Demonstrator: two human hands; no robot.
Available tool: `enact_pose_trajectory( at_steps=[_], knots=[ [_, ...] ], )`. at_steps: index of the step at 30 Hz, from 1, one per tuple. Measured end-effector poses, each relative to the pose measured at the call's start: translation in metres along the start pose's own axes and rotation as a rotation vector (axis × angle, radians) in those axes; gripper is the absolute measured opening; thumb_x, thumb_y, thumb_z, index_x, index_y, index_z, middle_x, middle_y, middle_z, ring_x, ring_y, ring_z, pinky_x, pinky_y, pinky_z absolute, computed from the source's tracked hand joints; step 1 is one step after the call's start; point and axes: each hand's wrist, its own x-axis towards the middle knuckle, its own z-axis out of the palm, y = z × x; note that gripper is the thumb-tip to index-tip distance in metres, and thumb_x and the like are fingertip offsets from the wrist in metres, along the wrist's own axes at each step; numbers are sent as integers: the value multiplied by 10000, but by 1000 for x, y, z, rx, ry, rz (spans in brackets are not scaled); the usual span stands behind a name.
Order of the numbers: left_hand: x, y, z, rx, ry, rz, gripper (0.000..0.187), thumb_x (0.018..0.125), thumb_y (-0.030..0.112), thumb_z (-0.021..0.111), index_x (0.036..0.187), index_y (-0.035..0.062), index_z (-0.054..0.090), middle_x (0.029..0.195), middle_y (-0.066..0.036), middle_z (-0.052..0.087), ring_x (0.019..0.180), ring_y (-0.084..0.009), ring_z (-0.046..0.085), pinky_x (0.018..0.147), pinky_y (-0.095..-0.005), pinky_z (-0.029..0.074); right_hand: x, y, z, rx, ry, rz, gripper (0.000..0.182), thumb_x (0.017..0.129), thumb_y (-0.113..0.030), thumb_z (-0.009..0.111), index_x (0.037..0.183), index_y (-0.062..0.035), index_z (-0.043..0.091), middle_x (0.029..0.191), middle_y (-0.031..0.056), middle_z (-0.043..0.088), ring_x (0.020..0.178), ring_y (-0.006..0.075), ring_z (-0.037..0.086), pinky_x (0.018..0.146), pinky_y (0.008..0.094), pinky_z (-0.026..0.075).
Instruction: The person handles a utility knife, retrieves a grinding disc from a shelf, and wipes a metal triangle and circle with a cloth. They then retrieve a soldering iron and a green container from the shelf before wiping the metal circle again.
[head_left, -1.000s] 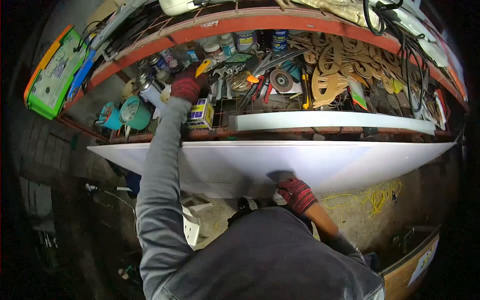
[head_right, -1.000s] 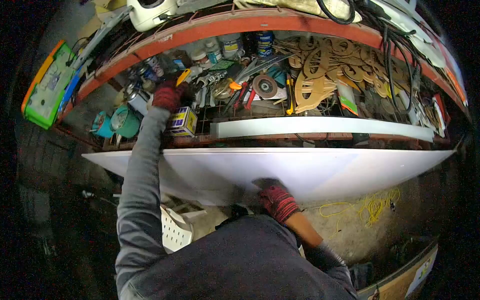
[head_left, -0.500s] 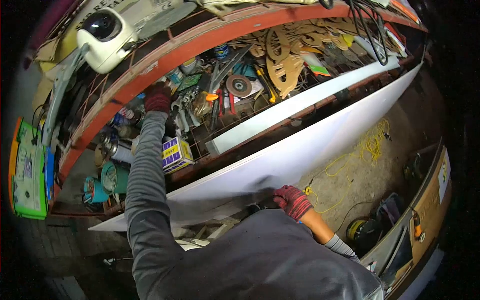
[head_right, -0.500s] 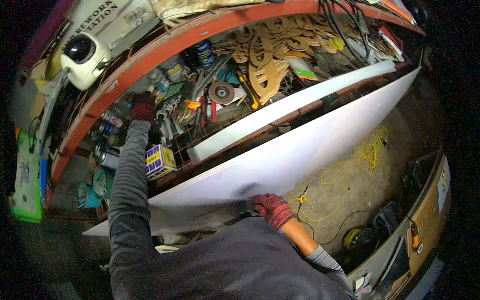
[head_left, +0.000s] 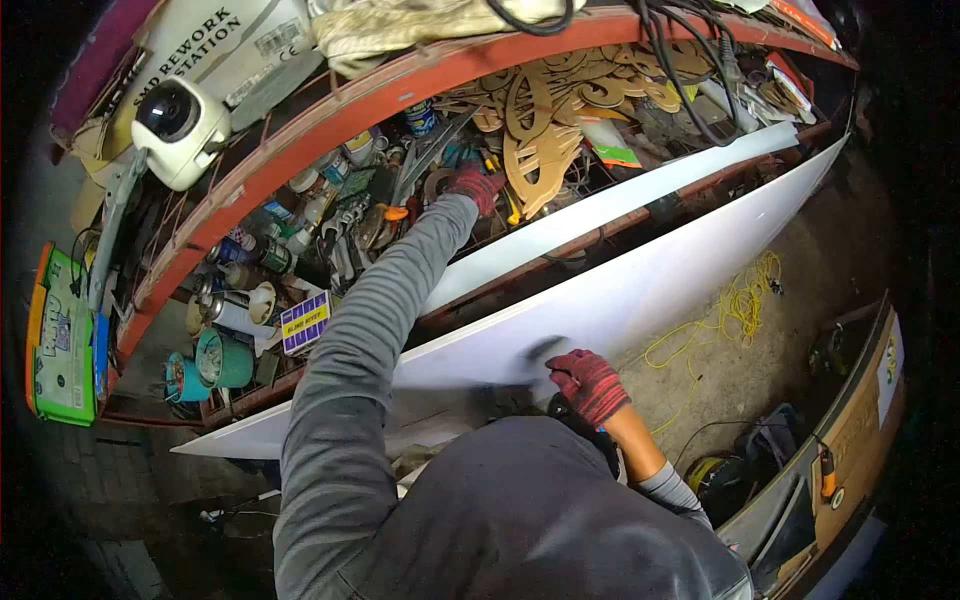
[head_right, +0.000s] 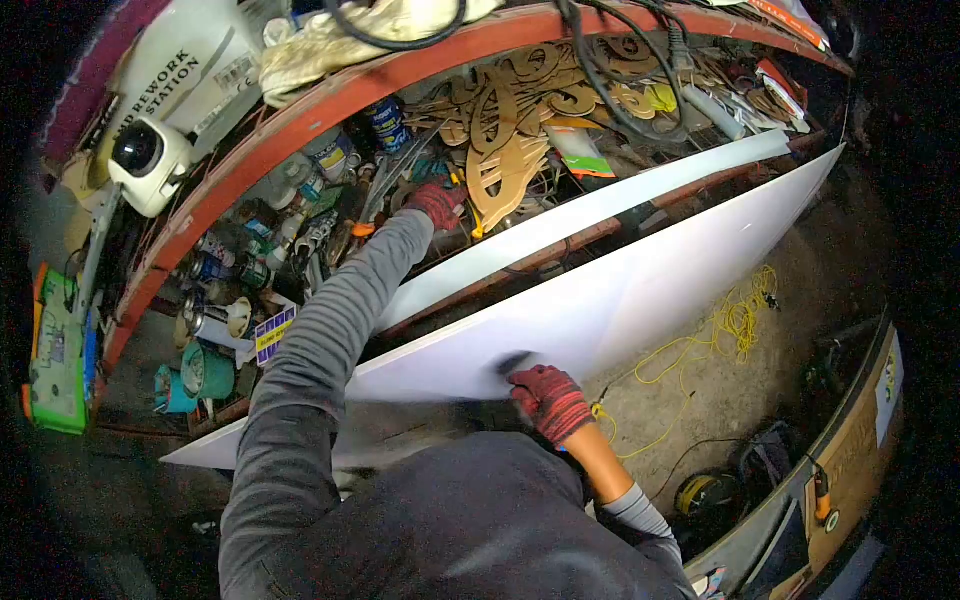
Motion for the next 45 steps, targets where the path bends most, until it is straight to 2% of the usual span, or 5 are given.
enact_pose_trajectory(
  at_steps=[10, 20, 22, 33, 45],
  knots=[
    [34, 0, 31, 520, -18, 117, 417, 911, 455, 554, 1133, 111, 635, 956, -133, 667, 913, -291, 648, 794, -385, 515, -29, 57, -14, 34, -56, 96, 240, 875, -227, 583, 1053, -91, 671, 970, 175, 651, 935, 371, 600, 852, 446, 477],
    [-186, 44, -125, -1384, 356, -332, 447, 909, 394, 611, 1178, 39, 567, 1006, -95, 642, 905, -211, 628, 787, -330, 510, -22, 68, -36, 156, -14, -29, 210, 855, -157, 585, 1025, -71, 674, 935, 168, 647, 901, 378, 593, 819, 451, 479],
    [-218, 87, -130, -1819, 412, 122, 368, 893, 307, 651, 1144, 49, 576, 977, -57, 622, 820, -191, 630, 721, -358, 540, -14, 45, -53, 206, 41, -52, 202, 853, -138, 591, 1023, -65, 673, 932, 164, 648, 897, 369, 598, 819, 439, 483],
    [-291, 213, -55, -888, 677, 607, 299, 968, 96, 506, 1249, -1, 539, 1256, -132, 578, 1093, -210, 560, 940, -342, 458, -8, -59, -86, 1034, 316, 79, 470, 965, -394, 528, 1173, 27, 520, 906, 86, 651, 805, 159, 615, 767, 300, 497],
    [-354, 193, 7, -1727, -530, 754, 468, 975, 149, 498, 1413, 29, 386, 1228, -101, 569, 1153, -163, 507, 1023, -302, 379, -115, -96, 33, 1179, 430, 308, 511, 948, -514, 490, 1068, -25, 580, 753, 76, 639, 693, 172, 631, 631, 297, 485]
  ],
)
